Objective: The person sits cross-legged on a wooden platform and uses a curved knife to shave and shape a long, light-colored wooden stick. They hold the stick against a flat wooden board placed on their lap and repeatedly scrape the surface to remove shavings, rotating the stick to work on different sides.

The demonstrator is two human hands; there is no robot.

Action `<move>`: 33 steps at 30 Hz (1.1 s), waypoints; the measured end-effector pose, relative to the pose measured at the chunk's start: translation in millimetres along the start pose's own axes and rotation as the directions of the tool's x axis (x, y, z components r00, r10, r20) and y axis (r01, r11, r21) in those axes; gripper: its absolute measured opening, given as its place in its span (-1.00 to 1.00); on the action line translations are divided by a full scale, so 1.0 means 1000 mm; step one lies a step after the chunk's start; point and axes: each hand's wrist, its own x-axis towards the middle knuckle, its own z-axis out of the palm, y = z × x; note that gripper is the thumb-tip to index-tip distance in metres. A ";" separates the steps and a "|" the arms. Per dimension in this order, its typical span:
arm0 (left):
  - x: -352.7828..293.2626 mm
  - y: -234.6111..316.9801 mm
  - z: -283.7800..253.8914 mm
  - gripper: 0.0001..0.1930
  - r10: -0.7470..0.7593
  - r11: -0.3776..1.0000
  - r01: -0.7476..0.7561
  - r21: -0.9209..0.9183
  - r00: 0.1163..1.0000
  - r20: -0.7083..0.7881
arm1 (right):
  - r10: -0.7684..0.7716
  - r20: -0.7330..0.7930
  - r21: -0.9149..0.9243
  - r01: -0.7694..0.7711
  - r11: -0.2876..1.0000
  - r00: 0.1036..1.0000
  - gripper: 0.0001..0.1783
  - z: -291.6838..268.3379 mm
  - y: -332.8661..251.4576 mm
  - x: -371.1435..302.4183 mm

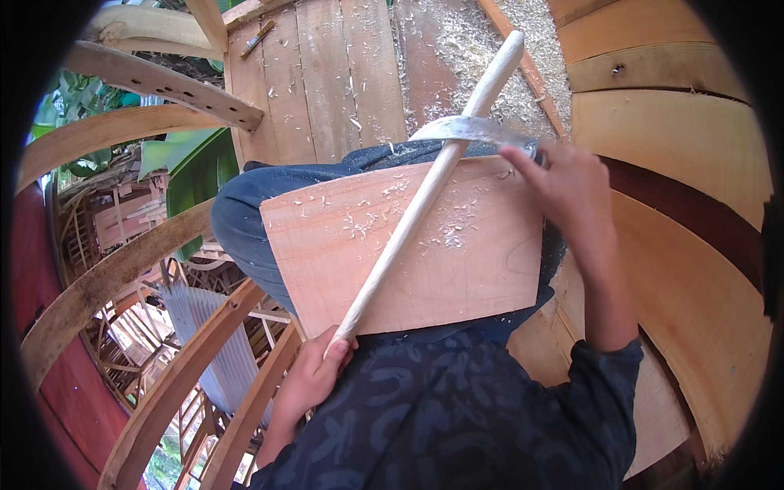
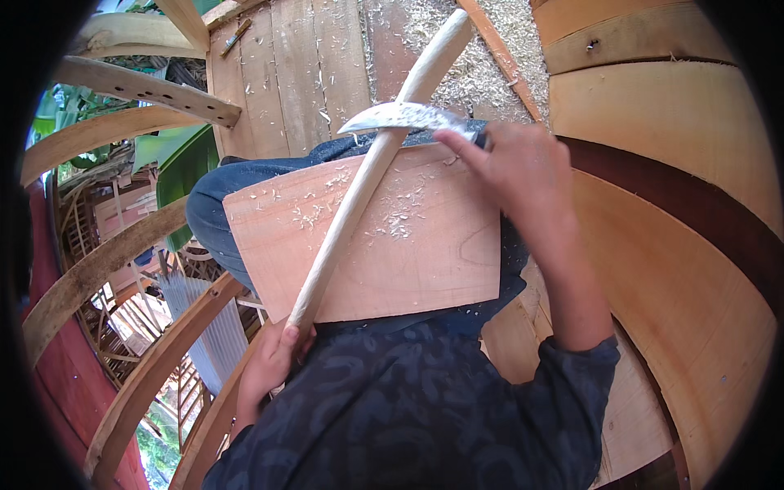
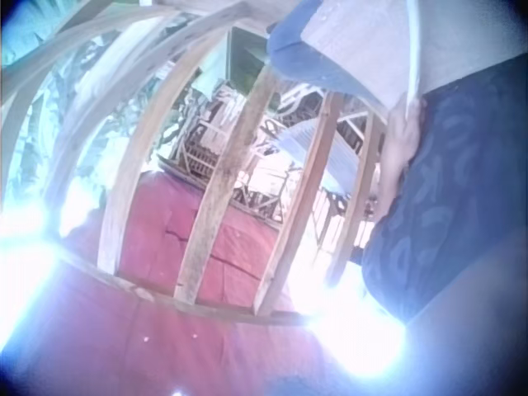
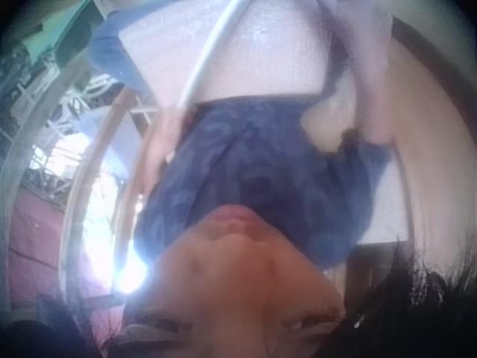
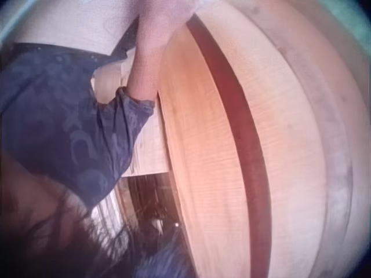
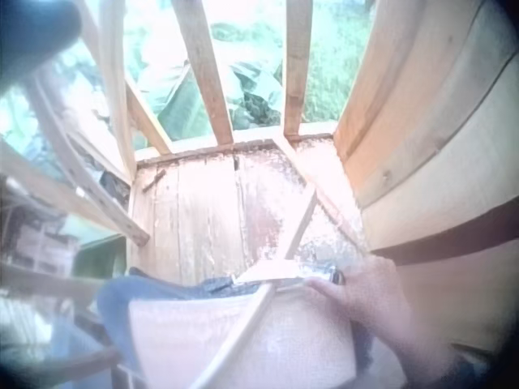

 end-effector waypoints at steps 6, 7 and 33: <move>0.007 0.004 -0.001 -0.53 0.060 0.994 -0.058 0.092 0.998 -0.011 | -0.185 -0.005 0.029 0.185 0.982 0.983 -0.20 0.004 -0.015 -0.027; 0.005 0.004 0.000 -0.53 0.056 0.992 -0.054 0.112 0.998 -0.018 | -0.226 0.024 0.032 0.226 0.974 0.974 -0.21 0.005 -0.019 -0.029; 0.000 0.014 0.005 -0.58 0.047 0.971 -0.024 0.238 0.995 -0.092 | 0.312 -0.011 0.227 -0.301 0.926 0.950 -0.18 -0.013 0.057 0.040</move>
